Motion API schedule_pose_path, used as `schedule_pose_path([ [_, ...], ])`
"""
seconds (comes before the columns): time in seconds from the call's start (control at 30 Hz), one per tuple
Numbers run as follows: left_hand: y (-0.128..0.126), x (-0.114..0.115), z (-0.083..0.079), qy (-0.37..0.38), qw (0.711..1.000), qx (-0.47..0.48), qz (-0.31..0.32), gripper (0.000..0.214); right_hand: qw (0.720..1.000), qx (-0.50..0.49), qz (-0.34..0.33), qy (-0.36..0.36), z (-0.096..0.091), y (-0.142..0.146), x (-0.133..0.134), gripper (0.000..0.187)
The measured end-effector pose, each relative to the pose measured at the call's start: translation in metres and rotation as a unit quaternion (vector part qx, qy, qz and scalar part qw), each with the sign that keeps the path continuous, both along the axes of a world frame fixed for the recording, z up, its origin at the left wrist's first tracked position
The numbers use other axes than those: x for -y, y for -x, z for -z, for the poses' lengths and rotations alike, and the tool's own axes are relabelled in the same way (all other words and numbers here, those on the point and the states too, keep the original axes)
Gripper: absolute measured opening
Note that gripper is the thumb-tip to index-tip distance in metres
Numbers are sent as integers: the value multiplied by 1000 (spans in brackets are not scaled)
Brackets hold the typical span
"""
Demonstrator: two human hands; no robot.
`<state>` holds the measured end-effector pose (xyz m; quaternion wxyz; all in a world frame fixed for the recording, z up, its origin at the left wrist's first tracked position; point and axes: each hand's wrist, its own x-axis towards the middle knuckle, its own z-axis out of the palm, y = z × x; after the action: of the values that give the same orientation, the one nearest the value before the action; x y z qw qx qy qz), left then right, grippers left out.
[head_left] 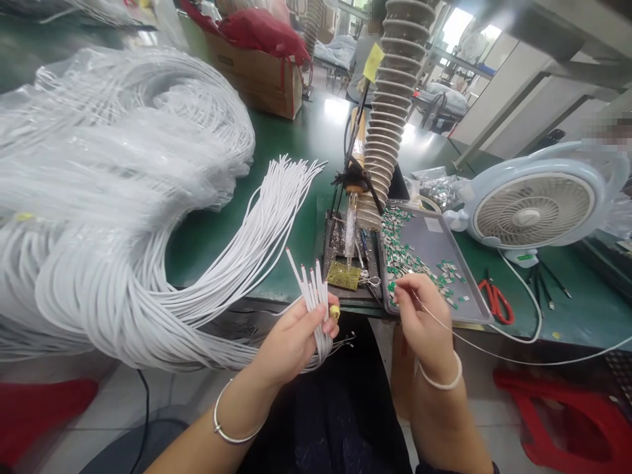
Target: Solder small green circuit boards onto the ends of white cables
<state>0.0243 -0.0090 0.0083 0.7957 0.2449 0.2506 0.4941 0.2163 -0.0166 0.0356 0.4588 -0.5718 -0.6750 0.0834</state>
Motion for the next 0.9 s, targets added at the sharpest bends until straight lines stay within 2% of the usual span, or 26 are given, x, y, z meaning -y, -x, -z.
schedule_pose_path([
  [0.13,-1,-1,-1,8,1000,1,-5,15,999,-5,3,-51,1,6,3,12],
  [0.27,-2,-1,-1,1,1000,-20,-11,18,997,-11,0,-70,2,9,6,16],
  [0.4,-4,0,-2,-6,998,-69,-5,22,993,-77,-14,-85,9,15,9,17],
  [0.53,-7,1,-6,0,997,-74,-12,25,984,-147,-32,-92,16,23,10,17],
  [0.77,-12,0,-14,11,994,-112,-16,24,990,-78,-82,-78,17,37,11,25],
  [0.9,-12,-3,-15,6,991,-133,-18,22,986,-123,-75,-82,23,44,12,28],
])
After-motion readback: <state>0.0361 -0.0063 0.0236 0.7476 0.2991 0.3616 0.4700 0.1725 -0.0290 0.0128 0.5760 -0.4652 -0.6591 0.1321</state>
